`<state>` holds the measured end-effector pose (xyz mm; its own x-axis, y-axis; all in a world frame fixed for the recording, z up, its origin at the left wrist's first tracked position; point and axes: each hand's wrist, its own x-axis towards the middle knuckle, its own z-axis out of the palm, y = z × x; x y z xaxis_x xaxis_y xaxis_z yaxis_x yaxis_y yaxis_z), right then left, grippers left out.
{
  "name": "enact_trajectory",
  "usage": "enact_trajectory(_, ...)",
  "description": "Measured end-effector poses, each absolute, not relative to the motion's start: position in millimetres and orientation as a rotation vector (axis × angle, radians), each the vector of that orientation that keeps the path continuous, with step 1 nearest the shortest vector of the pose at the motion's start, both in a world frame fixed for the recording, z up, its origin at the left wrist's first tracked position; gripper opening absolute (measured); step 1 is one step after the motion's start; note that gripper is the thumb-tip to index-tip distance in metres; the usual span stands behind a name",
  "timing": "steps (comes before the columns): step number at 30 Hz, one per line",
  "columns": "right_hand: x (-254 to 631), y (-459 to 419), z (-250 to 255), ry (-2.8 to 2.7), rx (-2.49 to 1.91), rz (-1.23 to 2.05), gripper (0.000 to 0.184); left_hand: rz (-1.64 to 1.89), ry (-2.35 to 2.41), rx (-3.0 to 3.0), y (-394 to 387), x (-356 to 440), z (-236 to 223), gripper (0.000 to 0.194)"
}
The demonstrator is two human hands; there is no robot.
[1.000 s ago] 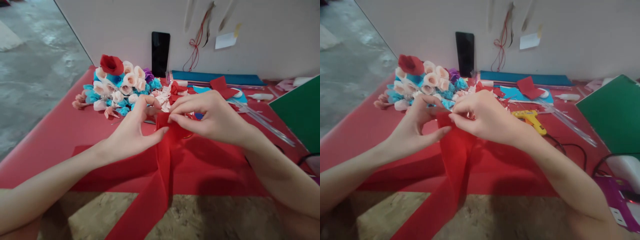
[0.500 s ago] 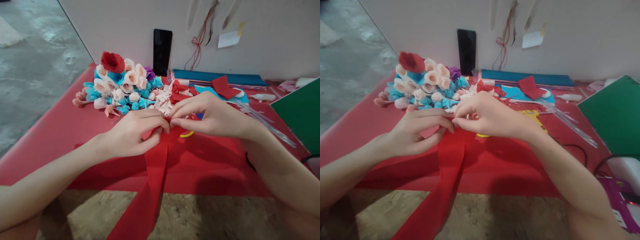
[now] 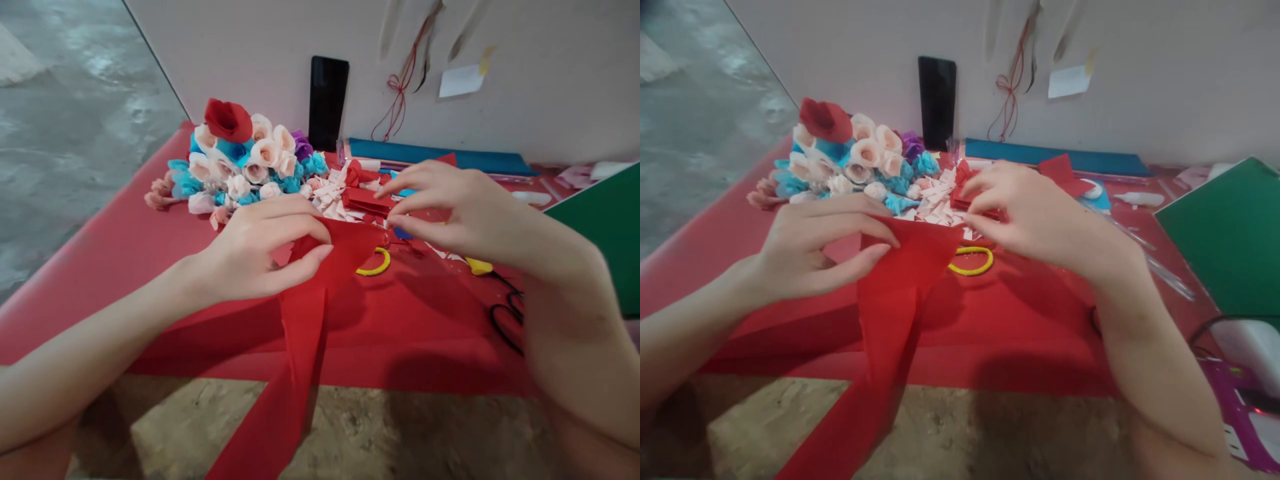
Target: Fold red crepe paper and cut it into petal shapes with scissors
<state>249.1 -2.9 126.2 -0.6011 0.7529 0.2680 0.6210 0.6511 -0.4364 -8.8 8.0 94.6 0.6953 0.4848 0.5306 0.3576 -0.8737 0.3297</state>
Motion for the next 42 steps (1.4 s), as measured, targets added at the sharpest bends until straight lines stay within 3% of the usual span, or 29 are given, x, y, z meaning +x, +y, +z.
enact_trajectory(6,222.8,-20.8,142.2,-2.468,-1.087,0.482,0.008,1.044,0.584,2.74,13.3,-9.9,92.9,0.012)
enact_trajectory(12,211.5,-14.7,137.2,-2.517,-0.999,0.554,0.018,1.108,0.466,2.794,19.0,-15.2,98.0,0.012)
enact_trajectory(22,181.2,-10.8,124.1,-2.621,-0.875,0.4,0.023,0.702,0.345,3.029,24.7,-28.4,110.5,0.014)
enact_trajectory(29,199.3,-15.9,130.5,-2.546,-1.009,0.423,0.023,0.814,0.219,3.113,35.7,-43.5,118.4,0.01)
enact_trajectory(34,218.6,-16.5,130.0,-2.307,-1.167,0.573,0.016,1.07,0.796,2.401,41.4,-32.7,102.7,0.02)
enact_trajectory(37,222.1,-14.7,127.9,-2.178,-1.306,0.661,0.016,0.718,0.615,1.741,34.0,-10.1,84.1,0.035)
enact_trajectory(42,222.8,-11.0,127.0,-2.049,-1.419,0.733,0.015,0.538,0.76,1.603,8.8,11.0,72.3,0.03)
